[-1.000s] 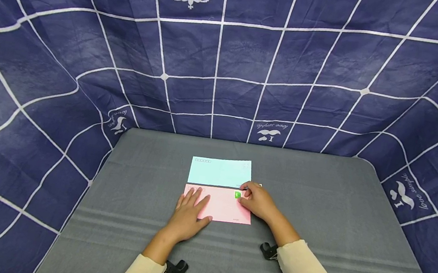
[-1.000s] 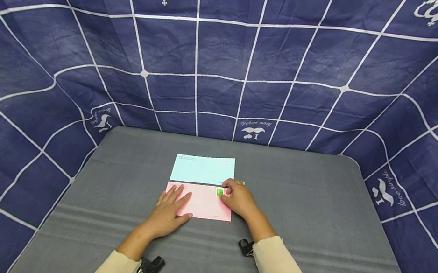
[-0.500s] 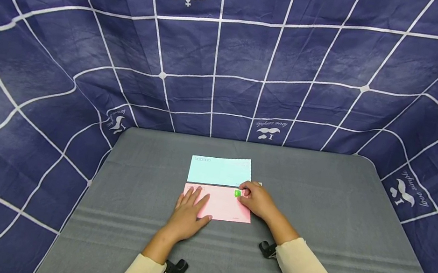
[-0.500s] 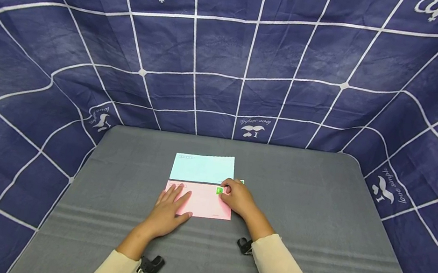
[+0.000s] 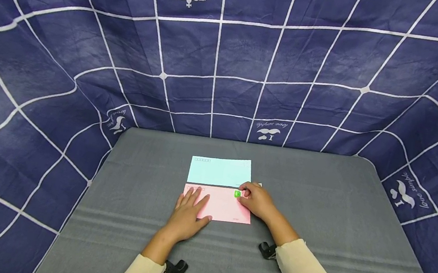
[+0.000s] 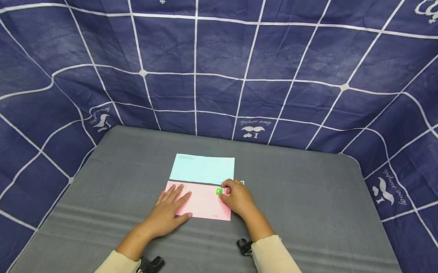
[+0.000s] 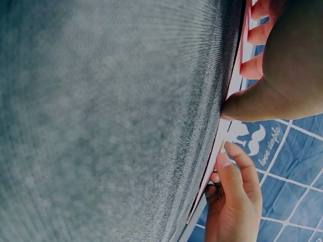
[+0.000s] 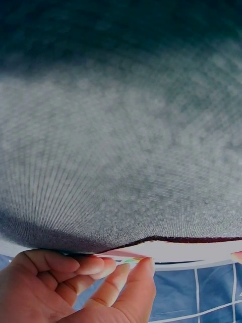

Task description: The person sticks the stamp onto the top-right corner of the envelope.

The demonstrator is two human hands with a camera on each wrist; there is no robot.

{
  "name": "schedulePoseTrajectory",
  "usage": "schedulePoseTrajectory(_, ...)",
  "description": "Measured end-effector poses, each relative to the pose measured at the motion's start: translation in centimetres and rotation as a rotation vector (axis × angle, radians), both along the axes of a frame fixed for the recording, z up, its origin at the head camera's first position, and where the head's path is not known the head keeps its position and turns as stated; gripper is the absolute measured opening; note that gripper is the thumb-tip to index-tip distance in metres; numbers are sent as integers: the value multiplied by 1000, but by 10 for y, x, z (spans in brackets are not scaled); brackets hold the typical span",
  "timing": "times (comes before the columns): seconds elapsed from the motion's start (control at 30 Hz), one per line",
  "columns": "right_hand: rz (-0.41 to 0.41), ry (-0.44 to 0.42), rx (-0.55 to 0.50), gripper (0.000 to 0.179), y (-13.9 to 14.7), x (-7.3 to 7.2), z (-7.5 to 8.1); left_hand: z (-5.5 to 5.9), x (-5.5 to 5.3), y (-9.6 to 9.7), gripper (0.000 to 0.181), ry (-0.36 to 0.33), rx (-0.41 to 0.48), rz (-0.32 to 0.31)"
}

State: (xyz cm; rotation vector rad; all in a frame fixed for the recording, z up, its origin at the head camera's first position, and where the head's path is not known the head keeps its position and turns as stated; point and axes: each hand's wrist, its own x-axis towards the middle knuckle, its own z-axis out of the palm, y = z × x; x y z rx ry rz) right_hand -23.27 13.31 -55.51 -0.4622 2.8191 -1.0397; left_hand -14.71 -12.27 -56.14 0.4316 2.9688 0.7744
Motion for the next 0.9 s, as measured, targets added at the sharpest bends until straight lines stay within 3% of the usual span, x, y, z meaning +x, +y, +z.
schedulePoseTrajectory(0.47,4,16,-38,27,3,1,0,-1,-2,1,66,1,-1,8)
schedulePoseTrajectory(0.9,-4,-33,-97,31,6,6,-1,-1,-2,2,66,30,4,31)
